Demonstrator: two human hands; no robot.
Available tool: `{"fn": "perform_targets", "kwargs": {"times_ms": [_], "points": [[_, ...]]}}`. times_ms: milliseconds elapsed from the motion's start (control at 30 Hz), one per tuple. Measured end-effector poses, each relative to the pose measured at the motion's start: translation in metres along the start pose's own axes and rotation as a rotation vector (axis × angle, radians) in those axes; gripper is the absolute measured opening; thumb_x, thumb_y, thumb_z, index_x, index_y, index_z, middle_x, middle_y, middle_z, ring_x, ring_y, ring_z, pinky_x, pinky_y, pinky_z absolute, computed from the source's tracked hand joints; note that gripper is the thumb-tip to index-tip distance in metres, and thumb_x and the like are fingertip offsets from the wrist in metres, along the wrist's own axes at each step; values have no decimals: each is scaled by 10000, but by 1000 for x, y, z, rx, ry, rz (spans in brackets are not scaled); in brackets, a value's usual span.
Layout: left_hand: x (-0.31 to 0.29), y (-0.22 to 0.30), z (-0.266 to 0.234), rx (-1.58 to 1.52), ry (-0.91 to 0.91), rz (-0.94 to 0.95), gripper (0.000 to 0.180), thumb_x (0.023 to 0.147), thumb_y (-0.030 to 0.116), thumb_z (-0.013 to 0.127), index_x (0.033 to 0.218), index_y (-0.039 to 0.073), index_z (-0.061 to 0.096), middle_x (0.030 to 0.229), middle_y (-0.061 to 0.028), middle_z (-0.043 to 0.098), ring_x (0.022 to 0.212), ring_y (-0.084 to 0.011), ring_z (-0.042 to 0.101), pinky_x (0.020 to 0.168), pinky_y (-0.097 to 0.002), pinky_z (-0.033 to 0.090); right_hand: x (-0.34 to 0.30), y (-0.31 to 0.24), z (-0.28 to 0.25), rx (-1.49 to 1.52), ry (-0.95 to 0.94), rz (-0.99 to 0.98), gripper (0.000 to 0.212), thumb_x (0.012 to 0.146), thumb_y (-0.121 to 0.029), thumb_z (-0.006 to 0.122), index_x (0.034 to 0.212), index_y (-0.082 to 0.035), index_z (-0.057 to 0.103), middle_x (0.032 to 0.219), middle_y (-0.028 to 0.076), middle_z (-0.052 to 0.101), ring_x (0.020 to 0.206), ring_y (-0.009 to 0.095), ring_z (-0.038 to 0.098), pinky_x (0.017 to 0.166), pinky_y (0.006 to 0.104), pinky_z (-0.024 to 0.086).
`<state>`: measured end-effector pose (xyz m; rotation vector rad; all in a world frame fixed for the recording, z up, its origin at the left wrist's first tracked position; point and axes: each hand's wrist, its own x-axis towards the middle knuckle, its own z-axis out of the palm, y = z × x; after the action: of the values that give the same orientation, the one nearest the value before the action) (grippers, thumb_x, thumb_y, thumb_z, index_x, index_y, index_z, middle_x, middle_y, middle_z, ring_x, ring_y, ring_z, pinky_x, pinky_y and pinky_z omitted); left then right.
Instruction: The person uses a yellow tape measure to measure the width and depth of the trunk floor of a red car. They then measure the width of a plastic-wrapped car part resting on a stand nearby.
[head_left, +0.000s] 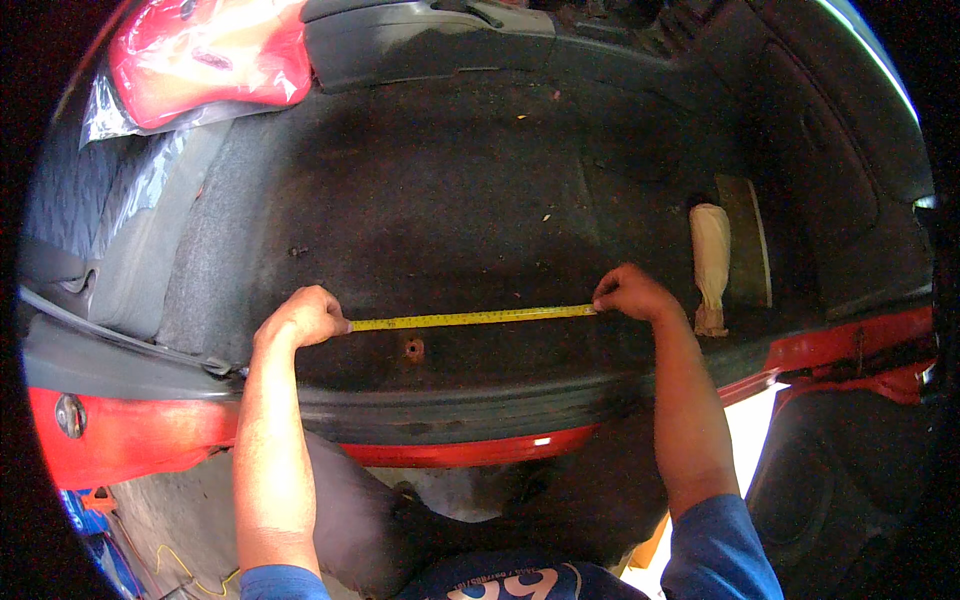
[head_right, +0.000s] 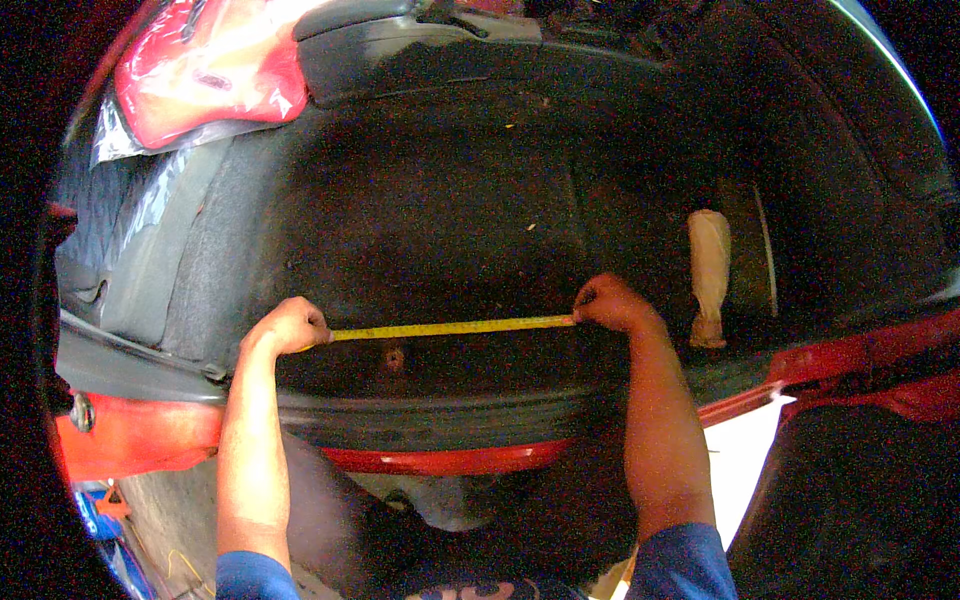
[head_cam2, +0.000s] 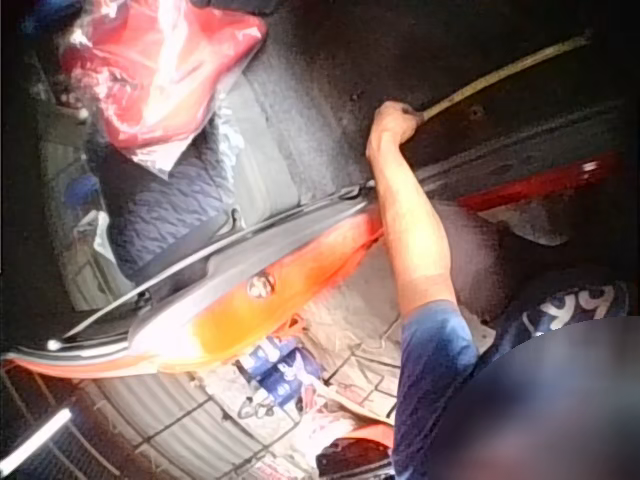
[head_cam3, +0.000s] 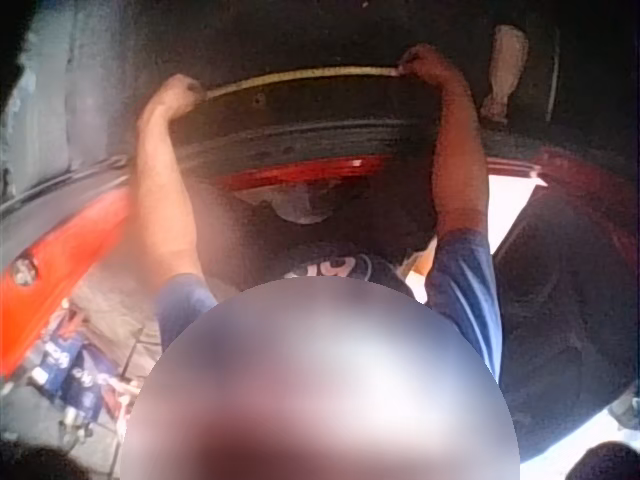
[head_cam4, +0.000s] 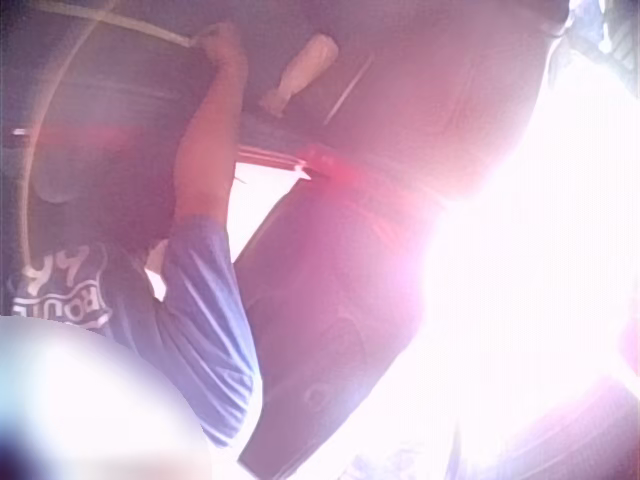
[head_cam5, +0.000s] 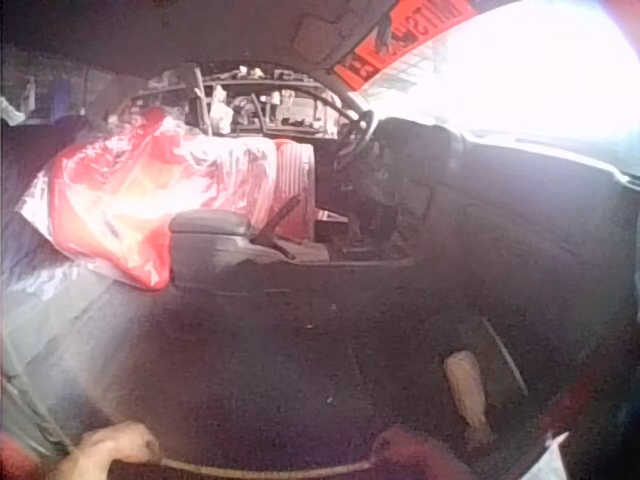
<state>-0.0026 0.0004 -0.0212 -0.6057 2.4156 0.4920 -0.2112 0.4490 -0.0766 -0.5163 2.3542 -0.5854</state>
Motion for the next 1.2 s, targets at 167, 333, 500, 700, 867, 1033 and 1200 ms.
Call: {"fn": "perform_targets", "kwargs": {"times_ms": [167,333,500,700,867,1033,1200], "points": [[0,0,-1,12,-2,9,279,790,271,766,945,40,751,948,-168,729,933,-280,699,847,-381,526,-3,-7,-2,8,-28,42,216,750,-177,795,934,-69,762,931,100,731,910,207,665,856,355,500],[-2,2,-2,-1,10,12,274,788,270,767,942,44,753,938,-165,731,921,-278,700,838,-381,528,-5,-9,-4,3,-19,13,210,731,-198,811,898,-81,762,910,101,736,861,216,672,824,372,515],[-1,1,-2,-6,-3,10,277,785,273,768,941,44,754,928,-161,731,908,-273,701,834,-376,530,-4,-4,-2,-19,19,-39,196,720,-209,820,861,-87,760,880,98,737,828,219,675,791,379,522],[4,-6,0,-10,8,60,282,786,272,765,941,37,752,890,-155,730,862,-256,697,808,-372,529,1,7,0,58,16,-27,193,746,-220,802,876,-86,754,884,108,733,829,223,675,802,384,523],[8,-10,0,-119,42,121,283,803,273,747,931,22,749,824,-141,723,804,-220,682,767,-364,523,9,12,-3,265,378,75,253,825,-261,753,979,-62,725,1025,117,721,886,250,678,835,412,525],[5,17,2,-559,76,105,276,890,255,659,904,-17,708,776,-93,691,725,-195,665,673,-344,517,11,14,-15,459,543,71,304,843,-320,734,1012,-68,713,1070,137,706,964,306,672,874,430,518],[-12,79,26,-1044,-59,207,231,968,184,537,1000,-34,608,837,-136,667,715,-256,682,671,-382,554,10,15,-9,168,498,83,269,863,-250,712,1012,-25,710,884,94,695,771,162,643,713,340,512]]}}
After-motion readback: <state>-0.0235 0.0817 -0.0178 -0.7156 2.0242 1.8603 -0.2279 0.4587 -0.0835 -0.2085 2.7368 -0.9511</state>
